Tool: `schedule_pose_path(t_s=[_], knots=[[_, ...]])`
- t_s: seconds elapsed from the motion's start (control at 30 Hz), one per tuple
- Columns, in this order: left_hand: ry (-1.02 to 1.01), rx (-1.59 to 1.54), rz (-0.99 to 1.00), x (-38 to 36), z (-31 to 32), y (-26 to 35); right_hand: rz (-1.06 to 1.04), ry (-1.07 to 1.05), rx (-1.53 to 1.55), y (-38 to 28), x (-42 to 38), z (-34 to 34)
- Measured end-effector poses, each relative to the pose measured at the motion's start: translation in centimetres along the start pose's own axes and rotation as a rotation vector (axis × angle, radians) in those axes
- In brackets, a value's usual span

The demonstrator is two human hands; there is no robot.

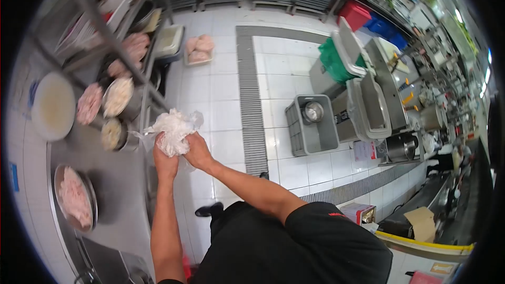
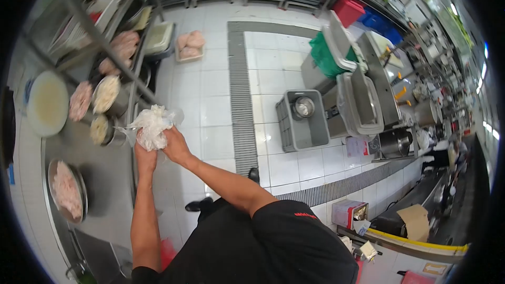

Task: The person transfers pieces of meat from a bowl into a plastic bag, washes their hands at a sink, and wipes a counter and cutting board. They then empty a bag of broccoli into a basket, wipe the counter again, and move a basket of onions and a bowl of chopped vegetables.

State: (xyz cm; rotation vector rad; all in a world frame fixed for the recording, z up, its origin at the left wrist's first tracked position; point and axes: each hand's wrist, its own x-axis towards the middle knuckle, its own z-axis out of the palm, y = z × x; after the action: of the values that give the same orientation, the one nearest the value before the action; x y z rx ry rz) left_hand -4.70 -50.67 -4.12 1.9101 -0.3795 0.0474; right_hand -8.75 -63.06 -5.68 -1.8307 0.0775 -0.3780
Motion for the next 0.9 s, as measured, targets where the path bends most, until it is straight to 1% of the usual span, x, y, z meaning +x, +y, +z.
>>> schedule_pose_path(t_s=[0.1, 0.17, 0.2, 0.27, 0.33, 0.4, 0.43, 0.47, 0.5, 0.53, 0.57, 0.6, 0.63, 0.67, 0.7, 0.73, 0.8, 0.83, 0.87, 0.9], knots=[[-0.133, -0.028, 0.038, 2.0, 10.8, 4.7, 0.010, 0.180, -0.043, 2.7, 0.1, -10.6], [-0.239, -0.194, 0.073, 2.3, 18.8, 7.8, -0.021, 0.353, -0.025, 3.5, -0.7, -18.8], [-0.279, -0.201, 0.097, 2.6, 22.7, 9.9, -0.002, 0.420, -0.090, 4.8, -1.2, -23.0], [-0.448, -0.262, 0.229, 3.2, 31.6, 15.4, 0.015, 0.580, -0.224, 6.3, -2.2, -31.9], [-0.552, -0.285, 0.308, 2.9, 39.5, 23.4, -0.075, 0.789, -0.300, 4.9, -3.8, -41.7], [-0.634, -0.268, 0.586, 3.1, 47.3, 30.5, -0.157, 0.977, -0.556, 5.7, -5.5, -51.3], [-0.713, -0.294, 0.703, 3.1, 50.8, 34.7, -0.139, 1.055, -0.590, 4.9, -6.0, -56.3], [-0.781, -0.417, 0.773, 2.4, 53.9, 39.2, -0.177, 1.109, -0.682, 3.5, -6.6, -61.4], [-0.783, -0.429, 0.945, 2.6, 57.6, 42.2, -0.235, 1.170, -0.606, 1.0, -7.5, -65.4], [-0.809, -0.374, 0.993, 2.5, 60.4, 45.4, -0.346, 1.241, -0.686, -0.2, -8.2, -69.2], [-0.807, -0.340, 1.174, 2.6, 63.0, 48.3, -0.286, 1.333, -0.735, -1.0, -8.8, -72.6], [-0.825, -0.287, 1.266, 2.9, 65.3, 50.2, -0.174, 1.376, -0.815, -0.4, -9.6, -76.2], [-0.783, -0.203, 1.256, 2.8, 66.6, 51.3, -0.085, 1.400, -0.929, 0.4, -10.4, -79.4], [-0.740, -0.119, 1.241, 2.6, 67.5, 51.7, -0.077, 1.405, -0.928, 1.7, -11.5, -82.1], [-0.749, -0.120, 1.240, 2.4, 68.1, 51.0, 0.262, 1.228, -0.936, 3.4, -12.9, -84.5], [-0.820, -0.103, 1.116, 2.5, 68.2, 49.0, 0.589, 1.028, -0.919, 5.4, -14.8, -86.2], [-0.970, -0.094, 0.851, 2.4, 66.4, 43.1, 0.525, 0.902, -1.022, 11.7, -20.6, -87.5], [-0.960, 0.042, 0.709, 2.3, 65.4, 37.4, 0.439, 0.941, -1.021, 15.8, -23.8, -87.2], [-0.989, 0.131, 0.604, 2.3, 63.9, 30.4, 0.583, 1.015, -0.824, 18.6, -26.5, -85.5], [-1.047, 0.236, 0.385, 1.7, 60.6, 23.7, 0.619, 1.084, -0.771, 19.9, -29.2, -81.5]])
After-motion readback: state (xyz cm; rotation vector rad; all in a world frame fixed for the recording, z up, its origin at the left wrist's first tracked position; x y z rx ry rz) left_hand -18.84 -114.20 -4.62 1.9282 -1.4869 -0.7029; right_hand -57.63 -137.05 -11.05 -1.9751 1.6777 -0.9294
